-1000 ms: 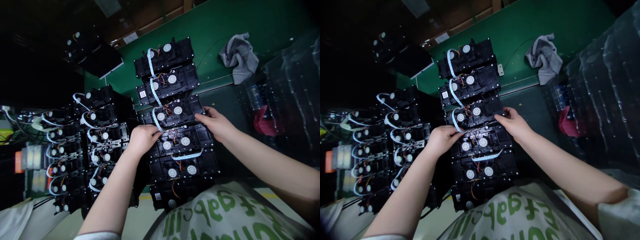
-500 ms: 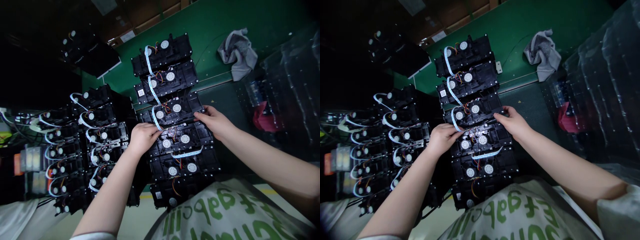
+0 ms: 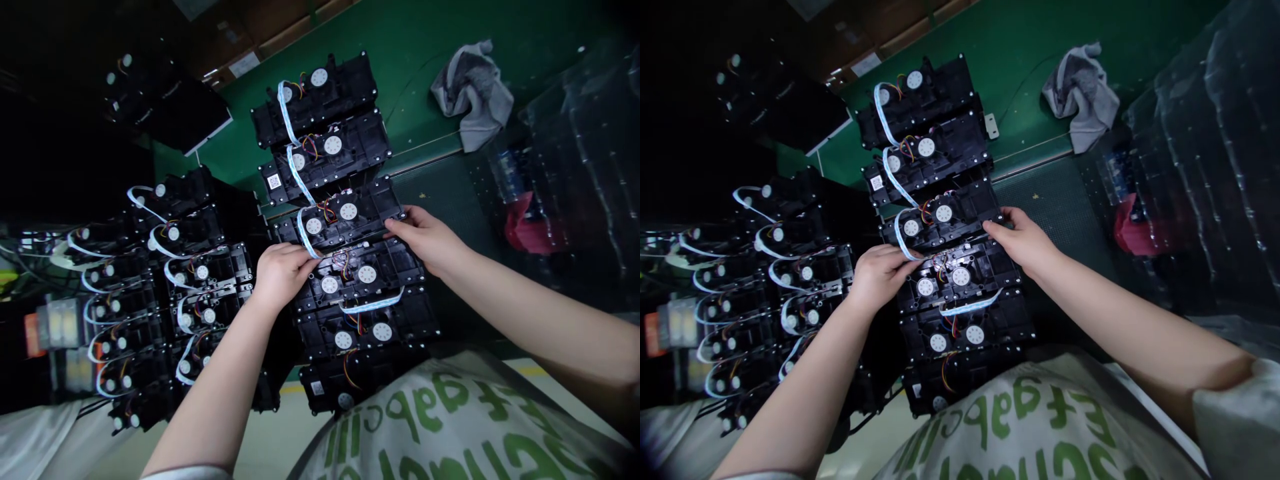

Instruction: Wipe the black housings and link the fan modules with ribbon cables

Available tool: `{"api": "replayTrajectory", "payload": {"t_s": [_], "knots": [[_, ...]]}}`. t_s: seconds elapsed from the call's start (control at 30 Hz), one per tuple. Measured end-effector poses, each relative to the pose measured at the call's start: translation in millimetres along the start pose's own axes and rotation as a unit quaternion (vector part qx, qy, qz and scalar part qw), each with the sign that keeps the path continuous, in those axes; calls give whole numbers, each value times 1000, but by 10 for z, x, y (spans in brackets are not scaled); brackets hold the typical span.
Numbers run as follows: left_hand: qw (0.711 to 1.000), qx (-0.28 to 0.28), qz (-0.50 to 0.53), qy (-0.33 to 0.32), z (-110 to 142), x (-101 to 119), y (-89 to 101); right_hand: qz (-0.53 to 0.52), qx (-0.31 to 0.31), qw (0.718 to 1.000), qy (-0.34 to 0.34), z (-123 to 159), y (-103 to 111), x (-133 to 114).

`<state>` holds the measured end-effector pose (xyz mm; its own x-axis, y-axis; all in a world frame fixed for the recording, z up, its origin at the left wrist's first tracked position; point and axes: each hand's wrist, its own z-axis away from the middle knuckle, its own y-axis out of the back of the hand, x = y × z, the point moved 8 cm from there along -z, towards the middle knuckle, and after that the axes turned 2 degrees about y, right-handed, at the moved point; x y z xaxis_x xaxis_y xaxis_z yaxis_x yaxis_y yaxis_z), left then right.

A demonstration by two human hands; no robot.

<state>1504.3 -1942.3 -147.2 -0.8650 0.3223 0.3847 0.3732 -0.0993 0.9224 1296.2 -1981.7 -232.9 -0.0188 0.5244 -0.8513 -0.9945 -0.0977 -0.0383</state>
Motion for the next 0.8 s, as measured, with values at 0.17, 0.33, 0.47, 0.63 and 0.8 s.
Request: {"api": "replayTrajectory", "payload": {"t_s": [0.17,0.33,0.47,0.63,0.8], "knots": [[1000,-5,5,-1,-7,1,4,5,-1,1000,14,-2,-2,-23],[999,-19,14,-28,-38,39,28,12,-2,1000,14,-10,-3,-16],[999,-20,11,-29,-46,40,44,22,0,1000,13,-20,7,-2],[999,-30,-20,-40,-26,63,11,22,2,1000,15,-17,10,-11],[998,-19,-58,-33,-36,44,2,46,7,999,15,-23,23,2]]}}
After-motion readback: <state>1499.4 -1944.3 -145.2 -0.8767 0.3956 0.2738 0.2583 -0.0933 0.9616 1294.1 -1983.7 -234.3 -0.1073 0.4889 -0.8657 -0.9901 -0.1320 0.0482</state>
